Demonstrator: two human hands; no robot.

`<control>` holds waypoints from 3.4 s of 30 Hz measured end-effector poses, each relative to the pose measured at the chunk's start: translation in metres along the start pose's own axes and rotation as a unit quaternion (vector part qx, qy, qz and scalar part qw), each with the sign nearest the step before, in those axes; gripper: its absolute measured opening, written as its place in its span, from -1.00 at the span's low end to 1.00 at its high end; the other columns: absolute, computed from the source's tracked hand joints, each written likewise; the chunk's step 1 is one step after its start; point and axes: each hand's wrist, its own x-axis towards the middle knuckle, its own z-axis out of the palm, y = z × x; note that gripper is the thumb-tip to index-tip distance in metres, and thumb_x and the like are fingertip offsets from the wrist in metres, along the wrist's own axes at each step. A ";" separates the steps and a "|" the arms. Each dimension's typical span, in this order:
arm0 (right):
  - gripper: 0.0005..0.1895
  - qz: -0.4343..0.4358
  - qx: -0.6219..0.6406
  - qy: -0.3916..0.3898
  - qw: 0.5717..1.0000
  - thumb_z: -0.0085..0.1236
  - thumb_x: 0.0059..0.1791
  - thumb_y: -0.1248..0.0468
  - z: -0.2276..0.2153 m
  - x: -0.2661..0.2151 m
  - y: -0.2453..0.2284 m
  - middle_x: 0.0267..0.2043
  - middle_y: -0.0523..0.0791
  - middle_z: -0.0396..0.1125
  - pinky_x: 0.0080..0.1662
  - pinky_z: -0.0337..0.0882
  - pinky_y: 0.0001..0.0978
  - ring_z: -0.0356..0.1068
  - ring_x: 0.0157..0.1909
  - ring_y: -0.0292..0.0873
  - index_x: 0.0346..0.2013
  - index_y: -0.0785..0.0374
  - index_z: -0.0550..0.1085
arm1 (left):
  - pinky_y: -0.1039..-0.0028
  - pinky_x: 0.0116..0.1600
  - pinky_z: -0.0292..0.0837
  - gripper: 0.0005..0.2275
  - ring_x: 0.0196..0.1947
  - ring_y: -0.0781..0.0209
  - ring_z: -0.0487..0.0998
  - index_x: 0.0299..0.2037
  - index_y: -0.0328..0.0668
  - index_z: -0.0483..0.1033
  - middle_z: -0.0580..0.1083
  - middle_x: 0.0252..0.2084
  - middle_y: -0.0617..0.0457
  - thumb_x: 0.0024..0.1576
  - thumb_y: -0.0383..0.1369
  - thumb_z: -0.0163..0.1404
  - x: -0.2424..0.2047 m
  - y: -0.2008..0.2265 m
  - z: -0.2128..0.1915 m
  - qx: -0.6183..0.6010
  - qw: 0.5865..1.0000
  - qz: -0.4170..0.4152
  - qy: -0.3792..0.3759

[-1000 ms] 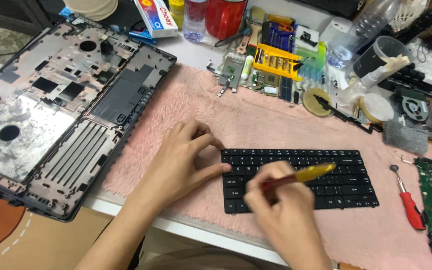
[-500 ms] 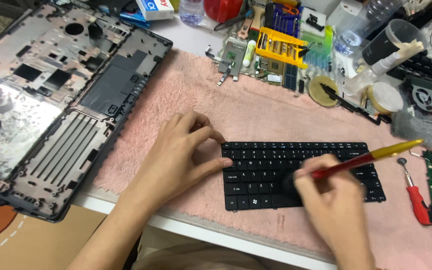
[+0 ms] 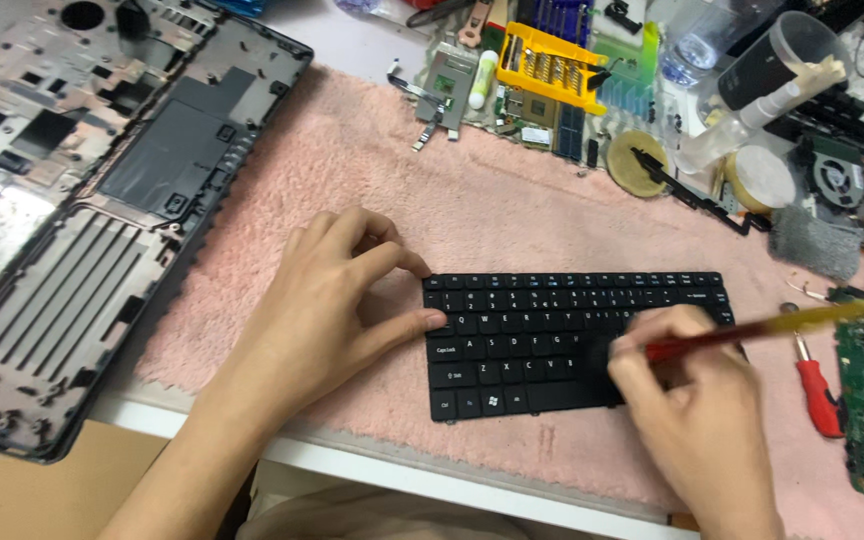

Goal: The person uses a brush to clean a black laptop keyboard placed on a pink towel. They systematically brush across the keys and between them to remove dust and debris.

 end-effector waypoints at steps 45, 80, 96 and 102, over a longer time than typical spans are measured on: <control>-0.84 0.127 -0.167 -0.025 0.977 0.20 0.16 0.17 -0.044 0.007 0.076 0.02 -0.08 0.40 0.11 0.55 -0.13 0.52 -0.13 -0.07 -0.16 0.20 0.56 | 0.07 0.22 0.42 -0.62 0.12 -0.04 0.53 0.02 0.30 0.80 0.55 0.15 0.08 0.10 0.15 0.33 -0.001 -0.007 0.008 0.031 0.998 -0.050 -0.021; -0.66 0.185 0.006 -0.004 0.983 0.31 0.07 -0.03 -0.085 -0.006 0.121 -0.24 -0.24 0.75 -0.24 0.56 -0.38 0.54 -0.38 -0.27 -0.08 0.03 0.86 | 0.20 0.19 0.55 -0.60 0.04 0.24 0.70 -0.10 0.42 0.83 0.60 0.05 0.29 -0.12 0.17 0.45 -0.005 -0.053 0.042 0.059 0.997 0.007 0.057; -0.88 0.252 -0.009 0.035 0.967 0.21 0.05 0.18 -0.059 -0.011 0.071 -0.21 -0.20 0.66 0.03 0.56 -0.25 0.63 -0.21 -0.18 -0.16 0.07 0.61 | 0.20 0.35 0.48 -0.52 0.08 0.20 0.67 -0.01 0.24 0.82 0.59 0.11 0.12 -0.16 0.04 0.51 -0.014 -0.051 0.041 0.083 0.993 -0.002 0.079; -0.93 0.335 0.048 -0.079 0.938 0.15 0.14 0.19 -0.052 -0.010 0.022 -0.31 -0.19 0.62 -0.16 0.62 -0.37 0.61 -0.31 -0.26 -0.13 -0.02 0.58 | 0.19 0.32 0.50 -0.53 0.04 0.19 0.66 -0.06 0.25 0.82 0.61 0.04 0.16 -0.18 0.07 0.52 -0.016 -0.057 0.050 0.094 0.990 0.002 0.106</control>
